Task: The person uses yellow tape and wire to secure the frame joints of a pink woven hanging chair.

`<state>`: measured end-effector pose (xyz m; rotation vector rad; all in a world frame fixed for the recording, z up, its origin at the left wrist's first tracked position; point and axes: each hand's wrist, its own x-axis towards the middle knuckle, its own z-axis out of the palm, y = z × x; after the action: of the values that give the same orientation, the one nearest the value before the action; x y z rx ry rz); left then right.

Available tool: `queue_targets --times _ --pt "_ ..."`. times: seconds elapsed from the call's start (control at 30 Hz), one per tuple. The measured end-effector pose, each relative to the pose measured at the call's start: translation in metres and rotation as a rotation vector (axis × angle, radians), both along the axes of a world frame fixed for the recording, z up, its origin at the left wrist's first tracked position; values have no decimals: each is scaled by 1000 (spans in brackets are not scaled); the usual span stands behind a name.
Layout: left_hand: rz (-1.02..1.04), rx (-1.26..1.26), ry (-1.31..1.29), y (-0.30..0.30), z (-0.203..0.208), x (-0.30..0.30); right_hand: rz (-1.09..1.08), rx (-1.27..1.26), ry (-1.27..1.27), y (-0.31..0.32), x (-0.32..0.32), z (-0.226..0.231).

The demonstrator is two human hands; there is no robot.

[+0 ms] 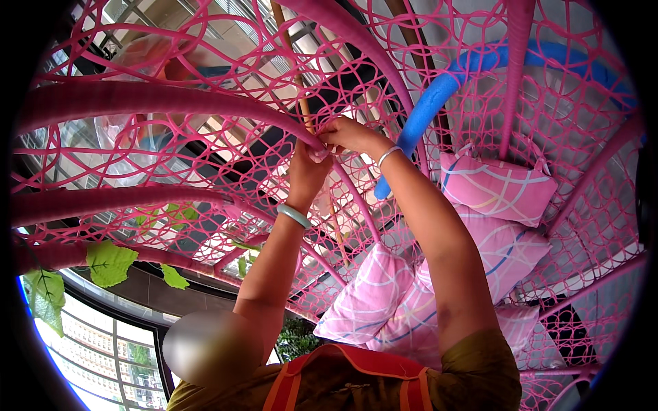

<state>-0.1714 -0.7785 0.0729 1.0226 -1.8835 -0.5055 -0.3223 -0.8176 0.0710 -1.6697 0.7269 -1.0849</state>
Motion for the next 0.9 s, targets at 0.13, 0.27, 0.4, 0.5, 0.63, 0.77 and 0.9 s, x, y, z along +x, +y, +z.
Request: queue_targets --times 0.13,0.27,0.4,0.5,0.63,0.77,0.9 --pt "9 2 -43 0 1 1 30 -15 26 6 1 5" --pt "-68 71 59 5 6 -12 -46 -49 -80 -5 6 -16" --pt "-105 22 42 -5 -4 3 -36 -48 -148 4 8 -15" --pt "-120 28 72 -8 -5 3 -38 -59 -236 9 7 -17" --pt "-122 36 84 -11 -6 8 11 -69 -179 11 2 -17" --pt "-136 153 209 9 10 -8 117 -135 -132 3 -9 -21" --pt "-107 233 221 17 16 -8 242 -16 -129 6 -9 -18"
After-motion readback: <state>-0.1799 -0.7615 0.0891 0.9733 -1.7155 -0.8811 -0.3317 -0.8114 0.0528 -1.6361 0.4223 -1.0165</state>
